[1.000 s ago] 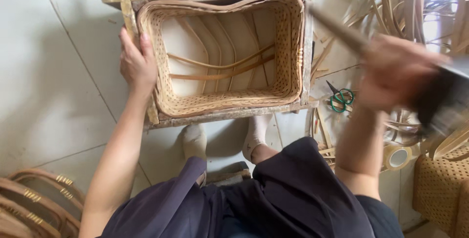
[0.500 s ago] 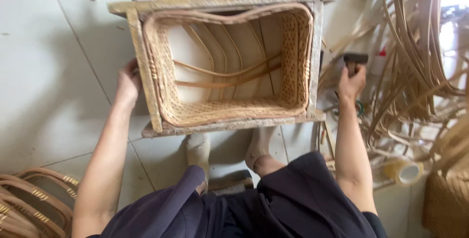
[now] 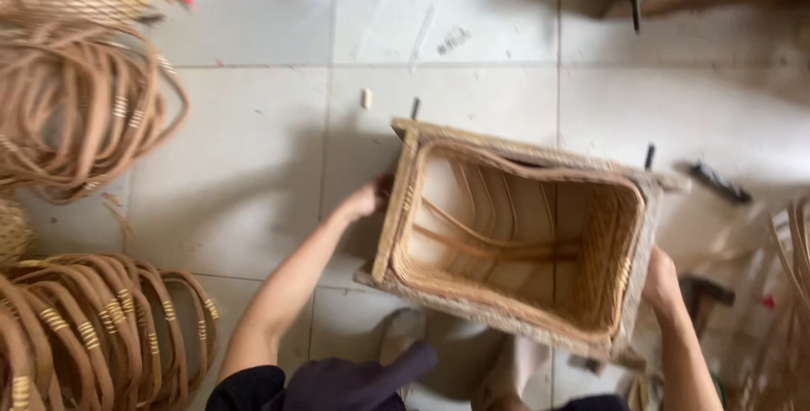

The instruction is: The person inserts thin wooden strips into a rectangular basket frame and secures them by tapping with a hammer. They repeatedly adjust the strips and hammer the edges to fit the frame.

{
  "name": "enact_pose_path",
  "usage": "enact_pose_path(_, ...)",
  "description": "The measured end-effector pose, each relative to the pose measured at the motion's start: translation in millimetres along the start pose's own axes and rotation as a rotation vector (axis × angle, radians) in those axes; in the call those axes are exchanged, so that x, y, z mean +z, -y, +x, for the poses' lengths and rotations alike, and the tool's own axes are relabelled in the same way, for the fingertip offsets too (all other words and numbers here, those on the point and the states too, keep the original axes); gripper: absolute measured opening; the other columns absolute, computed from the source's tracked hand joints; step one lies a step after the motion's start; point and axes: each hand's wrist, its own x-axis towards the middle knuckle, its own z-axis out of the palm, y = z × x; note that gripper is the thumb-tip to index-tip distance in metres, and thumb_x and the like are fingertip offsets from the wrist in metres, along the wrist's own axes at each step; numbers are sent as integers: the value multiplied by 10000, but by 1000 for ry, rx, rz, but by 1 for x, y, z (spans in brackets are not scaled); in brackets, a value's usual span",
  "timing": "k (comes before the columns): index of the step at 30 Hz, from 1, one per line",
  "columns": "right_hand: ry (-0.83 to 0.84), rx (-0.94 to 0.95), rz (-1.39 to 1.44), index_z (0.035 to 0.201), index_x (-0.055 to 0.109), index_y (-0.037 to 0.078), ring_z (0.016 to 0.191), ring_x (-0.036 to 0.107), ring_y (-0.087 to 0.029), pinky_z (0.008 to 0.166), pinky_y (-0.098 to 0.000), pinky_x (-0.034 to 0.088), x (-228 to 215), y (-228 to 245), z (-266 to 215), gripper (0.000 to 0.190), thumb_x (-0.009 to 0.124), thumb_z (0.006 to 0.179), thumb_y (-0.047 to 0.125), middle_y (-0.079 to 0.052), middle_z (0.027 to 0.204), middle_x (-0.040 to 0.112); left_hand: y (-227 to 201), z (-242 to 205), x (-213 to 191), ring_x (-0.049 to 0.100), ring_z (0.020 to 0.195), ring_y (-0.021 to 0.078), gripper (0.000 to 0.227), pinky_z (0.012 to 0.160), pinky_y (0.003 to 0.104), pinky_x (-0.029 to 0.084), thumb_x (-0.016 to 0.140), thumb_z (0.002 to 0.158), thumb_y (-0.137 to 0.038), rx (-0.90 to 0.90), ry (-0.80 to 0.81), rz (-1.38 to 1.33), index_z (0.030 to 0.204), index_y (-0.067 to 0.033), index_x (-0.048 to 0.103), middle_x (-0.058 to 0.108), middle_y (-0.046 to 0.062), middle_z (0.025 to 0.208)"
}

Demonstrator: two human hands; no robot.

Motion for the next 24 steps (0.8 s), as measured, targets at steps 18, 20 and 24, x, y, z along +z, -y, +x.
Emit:
enact_pose_path(18, -134, 140, -80, 1247, 629, -22, 962, 688, -227, 839, -361, 587, -69, 13, 27, 329, 617, 981, 170, -140, 1108, 717, -81, -60, -15, 696, 1020, 226, 303, 902, 380, 587, 707, 922, -214, 229, -335, 447, 1181, -60, 681, 722, 102, 1159)
enact_pose_path(20, -177, 111, 64, 1272, 618, -26, 970, 678, -210, 845, -346, 578, -62, 10, 28, 338, 606, 990, 159, -128, 1125, 708, -82, -70, -12, 695, 1036, 234, 297, 922, 391, 582, 703, 936, -216, 244, -311, 496, 1189, -59, 687, 718, 103, 1181)
enact_pose_path(24, -201, 102, 731, 1324, 596, -34, 985, 657, -175, 857, -316, 560, -22, 22, -5, 359, 584, 1007, 136, -103, 1160, 689, -84, -81, -2, 693, 1067, 248, 287, 960, 413, 571, 695, 966, -219, 344, -349, 724, 1204, -58, 699, 709, 107, 1226)
